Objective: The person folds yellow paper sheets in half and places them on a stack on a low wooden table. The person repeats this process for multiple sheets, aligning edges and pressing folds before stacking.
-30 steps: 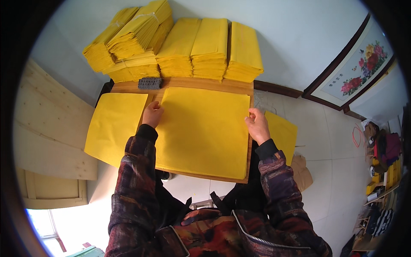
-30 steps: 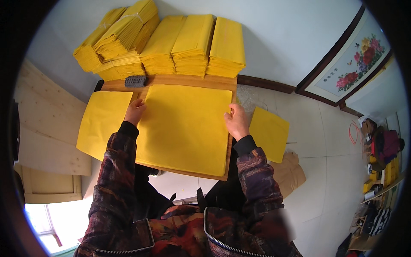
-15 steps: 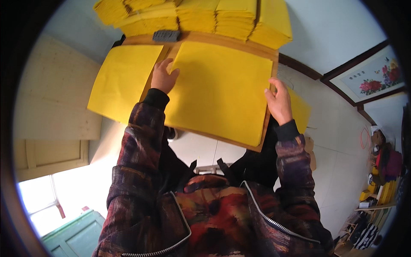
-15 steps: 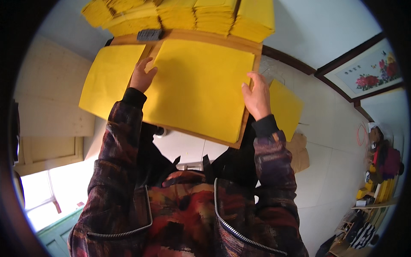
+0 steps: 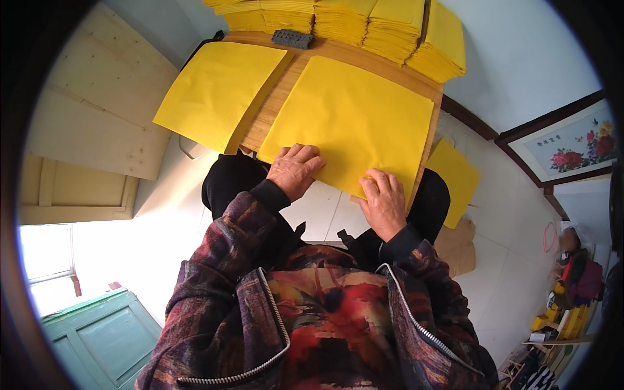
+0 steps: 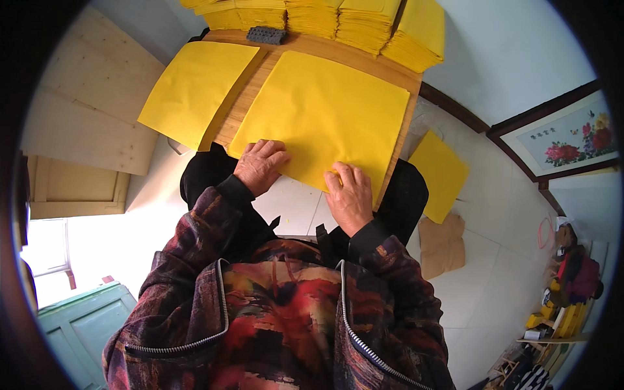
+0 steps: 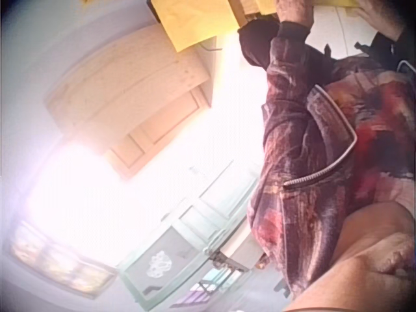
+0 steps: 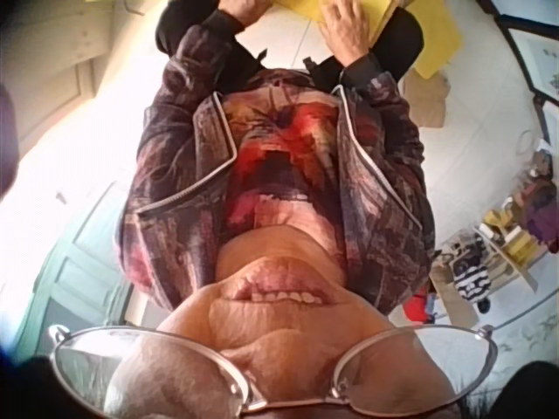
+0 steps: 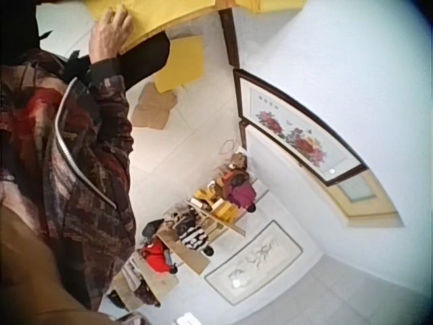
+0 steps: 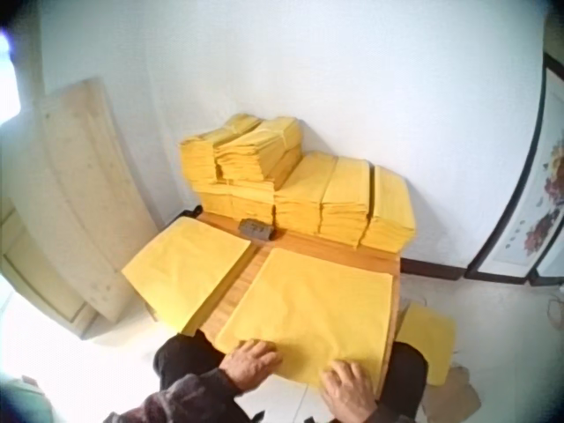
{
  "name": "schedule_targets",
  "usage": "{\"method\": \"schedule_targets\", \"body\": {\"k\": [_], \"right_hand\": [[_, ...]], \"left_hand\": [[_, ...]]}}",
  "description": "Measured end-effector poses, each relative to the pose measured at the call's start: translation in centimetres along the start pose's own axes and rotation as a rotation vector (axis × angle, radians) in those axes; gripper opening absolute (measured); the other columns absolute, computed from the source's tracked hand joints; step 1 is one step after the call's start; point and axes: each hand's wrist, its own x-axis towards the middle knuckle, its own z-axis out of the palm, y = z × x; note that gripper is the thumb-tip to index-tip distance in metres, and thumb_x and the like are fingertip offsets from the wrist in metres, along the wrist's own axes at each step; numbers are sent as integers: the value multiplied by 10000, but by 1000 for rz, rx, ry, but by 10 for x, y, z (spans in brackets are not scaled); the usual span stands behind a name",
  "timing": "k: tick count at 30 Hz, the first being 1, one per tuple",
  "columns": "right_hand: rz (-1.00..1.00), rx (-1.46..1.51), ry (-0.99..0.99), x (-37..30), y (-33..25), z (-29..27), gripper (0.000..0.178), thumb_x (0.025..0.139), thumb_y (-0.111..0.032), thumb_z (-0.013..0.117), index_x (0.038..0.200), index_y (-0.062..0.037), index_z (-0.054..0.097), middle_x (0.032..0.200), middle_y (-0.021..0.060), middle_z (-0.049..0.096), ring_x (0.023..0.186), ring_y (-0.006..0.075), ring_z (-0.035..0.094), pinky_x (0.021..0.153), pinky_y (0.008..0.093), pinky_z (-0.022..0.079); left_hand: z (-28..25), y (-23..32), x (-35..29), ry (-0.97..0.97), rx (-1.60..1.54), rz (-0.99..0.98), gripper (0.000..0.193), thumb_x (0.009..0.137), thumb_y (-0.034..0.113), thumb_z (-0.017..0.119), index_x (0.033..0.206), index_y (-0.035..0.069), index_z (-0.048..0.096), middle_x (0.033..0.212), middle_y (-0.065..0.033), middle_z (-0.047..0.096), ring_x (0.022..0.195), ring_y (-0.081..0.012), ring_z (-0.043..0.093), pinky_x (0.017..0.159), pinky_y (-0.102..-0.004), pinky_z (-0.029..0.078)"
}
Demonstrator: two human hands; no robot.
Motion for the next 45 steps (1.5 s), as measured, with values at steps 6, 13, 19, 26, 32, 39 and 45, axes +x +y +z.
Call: {"method": "schedule_targets", "body": {"k": [6, 13, 19, 26, 32, 39, 45], "right_hand": [[-52, 65, 143, 1, 4, -2, 126, 787, -49, 647, 912, -48, 638, 1052, 81, 618, 979, 293, 575, 835, 398, 477], [24, 170, 32, 12, 9, -15, 87, 824, -48, 618, 909, -33, 629, 1016, 89, 623, 942, 316, 572, 816, 392, 484], [24, 138, 23, 14, 5, -16, 105, 826, -48, 617, 931, -40, 613, 1006, 90, 617, 935, 315, 567, 806, 395, 483], [-83, 96, 38, 18, -7, -9, 93, 804, -57, 619, 896, -50, 612, 919, 96, 600, 886, 312, 564, 766, 402, 480], [-39, 47, -9, 29, -6, 2, 71, 755, -24, 610, 759, -51, 545, 822, 121, 582, 812, 330, 583, 709, 421, 482], [-33, -77, -14, 26, 1, -5, 62, 774, -41, 619, 775, -52, 557, 817, 120, 576, 804, 322, 584, 694, 414, 491], [105, 229, -18, 22, 22, -23, 162, 805, -130, 652, 918, -26, 600, 932, 159, 585, 927, 367, 566, 793, 441, 475]], "left_hand": [[0, -12, -6, 147, -153, 25, 160, 746, 74, 692, 900, 107, 661, 967, -31, 617, 977, -271, 571, 802, -385, 463], [-2, -9, 0, 133, -125, -29, 104, 771, 80, 668, 872, 92, 645, 950, -46, 606, 953, -282, 561, 794, -395, 464], [-2, -9, 0, 122, -61, -51, 100, 768, 78, 661, 864, 85, 633, 973, -52, 594, 955, -286, 552, 799, -398, 468], [1, -6, 2, 142, -20, -70, 142, 720, 51, 623, 850, 106, 639, 916, -49, 579, 942, -277, 556, 808, -397, 446], [2, -5, -3, 172, 106, -56, 112, 732, 106, 610, 841, 128, 622, 860, -40, 549, 900, -250, 549, 798, -397, 411], [-4, -7, -6, 213, 43, -150, 201, 730, 99, 583, 925, 121, 628, 980, -44, 575, 996, -256, 546, 815, -410, 409], [-20, -38, 12, 160, -338, -213, 373, 818, 258, 692, 1154, 111, 621, 1260, -151, 554, 1174, -364, 516, 988, -428, 418]]}}
